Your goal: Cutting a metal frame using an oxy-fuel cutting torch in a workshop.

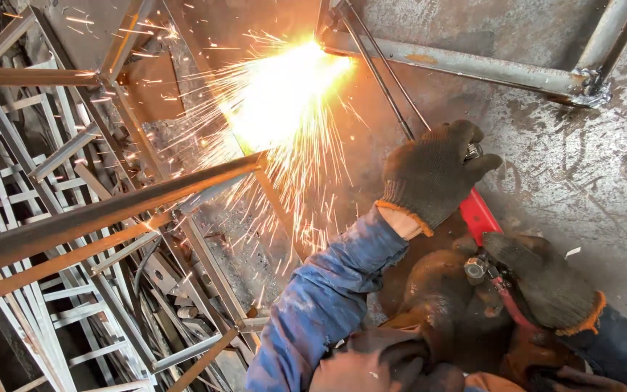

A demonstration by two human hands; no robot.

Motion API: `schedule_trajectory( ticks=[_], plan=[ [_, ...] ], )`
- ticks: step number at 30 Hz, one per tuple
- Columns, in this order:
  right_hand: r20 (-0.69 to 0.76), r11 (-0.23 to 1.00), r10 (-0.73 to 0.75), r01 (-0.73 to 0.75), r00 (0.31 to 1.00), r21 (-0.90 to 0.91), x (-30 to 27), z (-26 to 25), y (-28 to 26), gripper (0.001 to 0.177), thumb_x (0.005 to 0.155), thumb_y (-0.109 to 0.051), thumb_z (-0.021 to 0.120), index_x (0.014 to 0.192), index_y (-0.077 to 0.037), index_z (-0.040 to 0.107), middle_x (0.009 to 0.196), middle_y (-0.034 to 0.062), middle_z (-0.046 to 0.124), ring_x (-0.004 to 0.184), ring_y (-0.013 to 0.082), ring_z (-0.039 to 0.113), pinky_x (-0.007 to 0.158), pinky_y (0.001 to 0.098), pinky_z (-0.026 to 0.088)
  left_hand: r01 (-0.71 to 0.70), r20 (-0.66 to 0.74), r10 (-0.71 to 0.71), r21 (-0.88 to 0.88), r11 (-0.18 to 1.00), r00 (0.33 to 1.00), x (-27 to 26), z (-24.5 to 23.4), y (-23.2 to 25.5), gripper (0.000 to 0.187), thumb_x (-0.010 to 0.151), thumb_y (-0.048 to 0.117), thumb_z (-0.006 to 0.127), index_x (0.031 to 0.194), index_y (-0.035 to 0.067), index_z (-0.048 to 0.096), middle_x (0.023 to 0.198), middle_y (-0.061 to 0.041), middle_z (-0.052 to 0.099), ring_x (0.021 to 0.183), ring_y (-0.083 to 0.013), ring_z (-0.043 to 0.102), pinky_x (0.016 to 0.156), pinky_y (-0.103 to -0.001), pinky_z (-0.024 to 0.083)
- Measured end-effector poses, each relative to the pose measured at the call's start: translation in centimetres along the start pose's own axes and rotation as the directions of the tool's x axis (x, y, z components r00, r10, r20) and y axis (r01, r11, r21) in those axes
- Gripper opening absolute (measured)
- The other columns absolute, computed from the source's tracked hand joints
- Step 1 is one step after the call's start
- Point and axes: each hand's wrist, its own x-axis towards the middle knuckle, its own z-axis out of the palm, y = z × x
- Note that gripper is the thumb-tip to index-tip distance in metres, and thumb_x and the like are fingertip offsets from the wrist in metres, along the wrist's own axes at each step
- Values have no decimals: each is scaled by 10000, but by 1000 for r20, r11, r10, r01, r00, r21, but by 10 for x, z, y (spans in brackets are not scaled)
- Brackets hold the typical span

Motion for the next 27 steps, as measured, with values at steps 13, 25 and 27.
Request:
schedule_trajectory(
  ticks=[13,25,27],
  plan=[
    [61,972,8,-22,998,232,-9,8,-27,502,971,-390,552,1132,28,779,738,108,726,579,175,606,528,343,508,-22,-31,20,-49,999,999,3,-20,12,385,875,475,684,1057,137,665,958,-69,726,859,-297,722,715,-444,544],
    [-5,964,-95,93,995,249,-32,-1,-21,459,929,-384,568,1102,18,704,716,112,746,501,176,634,478,330,513,-269,146,264,11,963,953,2,-62,55,293,943,367,685,1112,128,700,958,-81,735,896,-299,715,746,-430,542],
    [35,947,-82,67,996,314,-39,-5,-25,521,933,-467,574,1142,-17,735,703,99,735,480,158,613,465,313,510,-289,-157,253,-278,916,955,-9,-64,70,330,944,289,712,1221,112,693,1183,-98,738,975,-238,753,825,-355,592]
  ],
)
